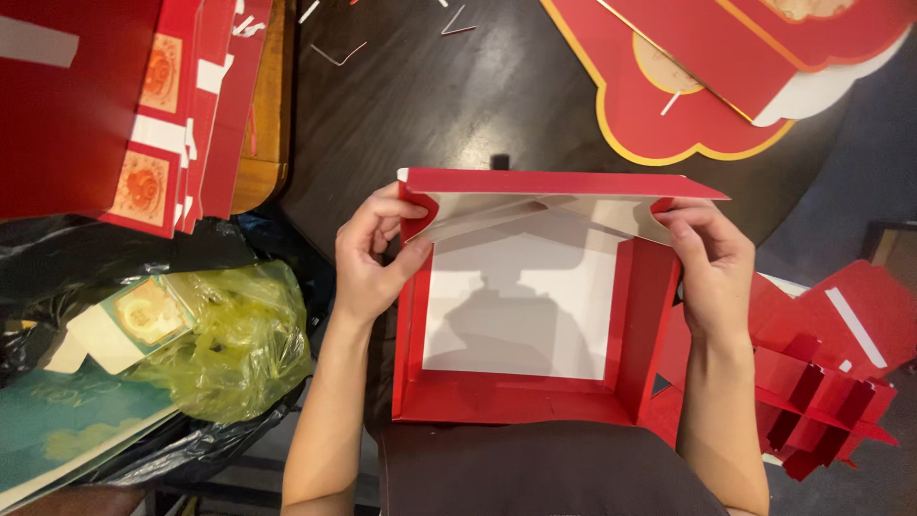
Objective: The person assembles a red cardboard box by hand, folding the flaps and inserting tabs into slots to form the structure. They manipulate the red box parts and white inner lining, securing the sides and bottom to create a finished container.
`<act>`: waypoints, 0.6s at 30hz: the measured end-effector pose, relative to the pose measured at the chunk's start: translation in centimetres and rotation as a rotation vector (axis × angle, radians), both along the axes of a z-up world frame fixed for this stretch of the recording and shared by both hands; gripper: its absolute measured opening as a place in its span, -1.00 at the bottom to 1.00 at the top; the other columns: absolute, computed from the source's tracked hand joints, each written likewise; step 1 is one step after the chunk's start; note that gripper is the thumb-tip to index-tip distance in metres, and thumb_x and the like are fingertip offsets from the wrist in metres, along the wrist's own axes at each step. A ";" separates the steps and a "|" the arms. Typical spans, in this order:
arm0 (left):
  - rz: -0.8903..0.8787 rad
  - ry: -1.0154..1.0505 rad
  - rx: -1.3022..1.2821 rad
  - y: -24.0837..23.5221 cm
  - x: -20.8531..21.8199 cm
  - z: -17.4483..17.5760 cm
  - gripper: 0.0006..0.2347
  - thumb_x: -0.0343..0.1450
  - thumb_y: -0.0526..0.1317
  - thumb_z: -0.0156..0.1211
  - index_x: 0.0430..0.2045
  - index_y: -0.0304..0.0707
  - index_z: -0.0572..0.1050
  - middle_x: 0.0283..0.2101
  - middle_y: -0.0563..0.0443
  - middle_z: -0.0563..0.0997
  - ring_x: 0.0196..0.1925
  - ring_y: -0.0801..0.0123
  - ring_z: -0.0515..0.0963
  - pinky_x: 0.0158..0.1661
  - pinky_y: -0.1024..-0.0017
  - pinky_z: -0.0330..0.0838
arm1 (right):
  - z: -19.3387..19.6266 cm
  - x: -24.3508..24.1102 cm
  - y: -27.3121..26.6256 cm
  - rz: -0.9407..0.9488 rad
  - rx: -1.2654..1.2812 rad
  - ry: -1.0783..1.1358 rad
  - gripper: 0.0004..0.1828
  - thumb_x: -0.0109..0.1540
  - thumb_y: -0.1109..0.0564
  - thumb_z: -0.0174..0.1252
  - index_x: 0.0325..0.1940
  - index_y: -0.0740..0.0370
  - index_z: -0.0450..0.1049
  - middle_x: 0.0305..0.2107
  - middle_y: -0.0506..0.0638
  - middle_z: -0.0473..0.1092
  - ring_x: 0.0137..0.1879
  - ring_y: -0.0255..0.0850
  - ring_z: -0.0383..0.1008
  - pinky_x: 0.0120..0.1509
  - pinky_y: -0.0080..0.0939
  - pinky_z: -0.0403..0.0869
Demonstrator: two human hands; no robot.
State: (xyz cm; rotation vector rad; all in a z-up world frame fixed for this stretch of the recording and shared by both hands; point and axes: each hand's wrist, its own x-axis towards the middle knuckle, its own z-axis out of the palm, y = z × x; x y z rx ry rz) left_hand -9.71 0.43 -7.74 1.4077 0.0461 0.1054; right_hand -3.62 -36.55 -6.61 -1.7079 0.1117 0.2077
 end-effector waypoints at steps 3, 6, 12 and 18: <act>0.015 0.002 0.116 -0.1 -0.2 0.5 -0.68 0.33 -0.53 0.33 -0.07 -0.41 0.43 0.24 -0.18 0.51 0.06 0.45 0.52 0.15 0.46 0.44 | -0.7 -0.1 -0.6 -0.006 0.032 -0.005 -0.92 0.39 0.30 0.09 -0.12 0.35 0.50 0.01 -0.03 0.44 0.15 -0.31 0.42 0.34 -0.29 0.36; 0.006 -0.012 0.135 -0.2 -0.3 1.4 -0.54 0.31 -0.49 0.39 0.08 -0.37 0.35 0.13 -0.10 0.55 0.06 0.48 0.57 0.13 0.50 0.48 | -1.0 0.0 -1.0 -0.010 0.047 -0.034 -0.92 0.39 0.31 0.07 -0.13 0.34 0.48 0.03 -0.01 0.46 0.15 -0.29 0.44 0.36 -0.29 0.36; 0.003 -0.034 0.215 -0.5 -0.6 3.3 -0.41 0.28 -0.46 0.50 0.21 -0.34 0.34 -0.10 0.00 0.59 -0.13 0.50 0.57 -0.01 0.56 0.47 | -1.1 -0.4 -1.9 -0.082 0.073 0.018 -0.87 0.41 0.35 0.02 -0.10 0.39 0.49 -0.09 0.02 0.50 0.13 -0.27 0.45 0.35 -0.29 0.37; -0.021 -0.020 0.068 -0.5 -0.1 4.1 -0.30 0.30 -0.46 0.40 0.35 -0.35 0.16 0.10 -0.04 0.56 0.20 0.41 0.59 0.28 0.42 0.43 | -1.7 -0.1 -2.4 -0.131 0.196 0.055 -0.76 0.34 0.37 -0.04 0.02 0.40 0.50 -0.15 0.03 0.50 0.06 -0.25 0.47 0.30 -0.26 0.42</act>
